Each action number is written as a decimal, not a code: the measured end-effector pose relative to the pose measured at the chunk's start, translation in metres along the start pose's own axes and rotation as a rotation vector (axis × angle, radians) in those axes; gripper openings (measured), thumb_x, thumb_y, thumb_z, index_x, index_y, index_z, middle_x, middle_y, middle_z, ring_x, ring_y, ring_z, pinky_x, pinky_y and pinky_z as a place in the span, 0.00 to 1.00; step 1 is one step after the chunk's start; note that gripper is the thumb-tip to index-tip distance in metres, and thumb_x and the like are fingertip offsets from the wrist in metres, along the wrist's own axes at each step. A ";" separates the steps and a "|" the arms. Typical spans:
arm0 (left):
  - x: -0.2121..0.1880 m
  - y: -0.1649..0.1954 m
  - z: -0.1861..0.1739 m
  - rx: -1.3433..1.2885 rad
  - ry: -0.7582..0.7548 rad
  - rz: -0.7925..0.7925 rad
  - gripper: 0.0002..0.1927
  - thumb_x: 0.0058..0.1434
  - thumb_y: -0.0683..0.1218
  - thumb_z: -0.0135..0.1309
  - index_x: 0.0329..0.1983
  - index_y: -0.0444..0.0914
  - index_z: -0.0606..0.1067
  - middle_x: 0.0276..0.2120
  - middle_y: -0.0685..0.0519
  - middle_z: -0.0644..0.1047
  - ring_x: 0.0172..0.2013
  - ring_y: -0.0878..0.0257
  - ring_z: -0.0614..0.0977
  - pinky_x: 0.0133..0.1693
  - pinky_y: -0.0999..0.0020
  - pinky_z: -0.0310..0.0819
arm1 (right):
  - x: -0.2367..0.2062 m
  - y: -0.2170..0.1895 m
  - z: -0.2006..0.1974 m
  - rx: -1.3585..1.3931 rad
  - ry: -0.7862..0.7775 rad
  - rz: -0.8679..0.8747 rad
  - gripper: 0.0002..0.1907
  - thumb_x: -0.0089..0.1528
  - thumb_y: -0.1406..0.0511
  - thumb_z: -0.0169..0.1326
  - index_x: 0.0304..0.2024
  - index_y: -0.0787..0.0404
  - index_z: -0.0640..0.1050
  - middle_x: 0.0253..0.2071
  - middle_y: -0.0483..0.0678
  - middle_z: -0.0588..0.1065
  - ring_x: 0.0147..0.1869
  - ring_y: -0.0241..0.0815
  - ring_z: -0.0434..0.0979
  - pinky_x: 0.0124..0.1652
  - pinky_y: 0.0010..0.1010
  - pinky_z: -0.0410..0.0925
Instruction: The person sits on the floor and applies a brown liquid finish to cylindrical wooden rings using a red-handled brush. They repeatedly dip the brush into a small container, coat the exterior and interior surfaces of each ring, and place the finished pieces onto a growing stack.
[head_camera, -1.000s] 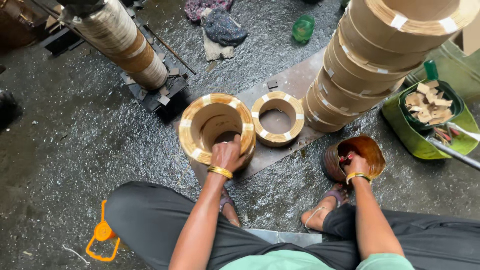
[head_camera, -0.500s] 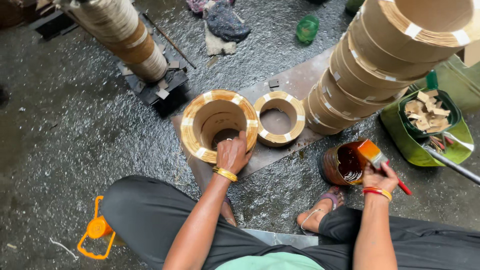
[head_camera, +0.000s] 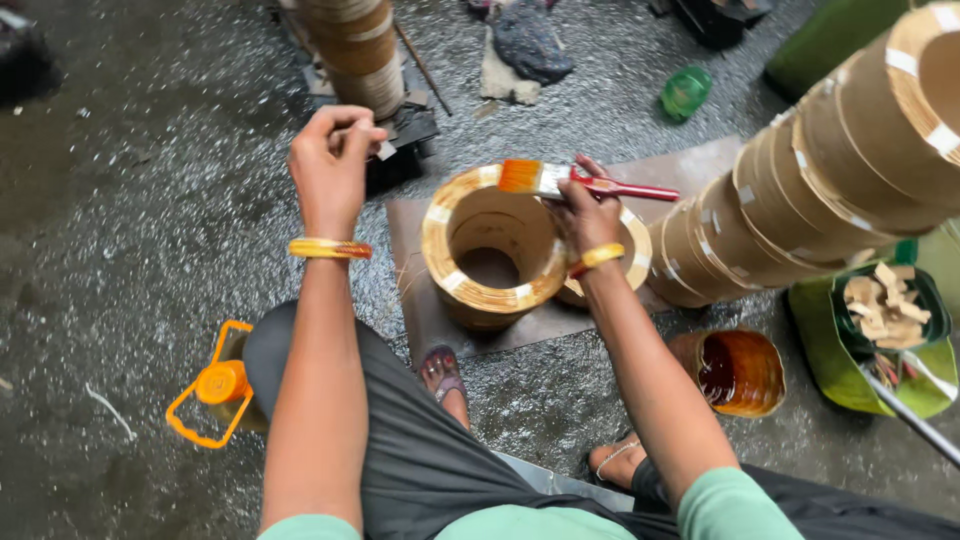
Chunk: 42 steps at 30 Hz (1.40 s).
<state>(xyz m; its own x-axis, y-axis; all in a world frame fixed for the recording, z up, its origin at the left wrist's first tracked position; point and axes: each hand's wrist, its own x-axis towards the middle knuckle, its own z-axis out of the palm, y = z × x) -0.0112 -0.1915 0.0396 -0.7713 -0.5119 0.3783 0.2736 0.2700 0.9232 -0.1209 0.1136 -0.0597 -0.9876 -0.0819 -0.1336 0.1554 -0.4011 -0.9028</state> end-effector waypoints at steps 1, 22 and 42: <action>0.003 -0.009 -0.008 -0.168 0.081 -0.139 0.11 0.70 0.46 0.53 0.47 0.34 0.78 0.37 0.48 0.85 0.34 0.63 0.85 0.36 0.73 0.78 | 0.003 0.008 0.019 -0.077 -0.012 -0.006 0.23 0.60 0.71 0.62 0.59 0.60 0.77 0.36 0.46 0.73 0.32 0.37 0.67 0.32 0.29 0.65; -0.013 -0.007 -0.003 -0.411 0.080 -0.296 0.07 0.69 0.41 0.50 0.42 0.35 0.78 0.33 0.51 0.84 0.32 0.70 0.82 0.37 0.76 0.75 | -0.043 -0.088 0.034 -1.810 -0.799 -0.341 0.08 0.56 0.61 0.68 0.37 0.52 0.85 0.36 0.46 0.83 0.41 0.47 0.83 0.44 0.38 0.75; -0.014 -0.008 0.024 -0.361 -0.010 -0.305 0.06 0.69 0.40 0.50 0.43 0.34 0.77 0.35 0.50 0.83 0.33 0.67 0.82 0.39 0.73 0.77 | -0.088 -0.085 -0.026 -1.302 -0.484 -0.568 0.16 0.56 0.72 0.61 0.47 0.56 0.81 0.43 0.50 0.80 0.37 0.49 0.83 0.39 0.37 0.75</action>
<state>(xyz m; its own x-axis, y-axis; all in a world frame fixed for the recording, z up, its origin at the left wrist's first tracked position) -0.0167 -0.1672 0.0251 -0.8527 -0.5150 0.0869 0.2142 -0.1931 0.9575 -0.0482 0.1783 0.0183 -0.7661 -0.5881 0.2592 -0.6192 0.5672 -0.5430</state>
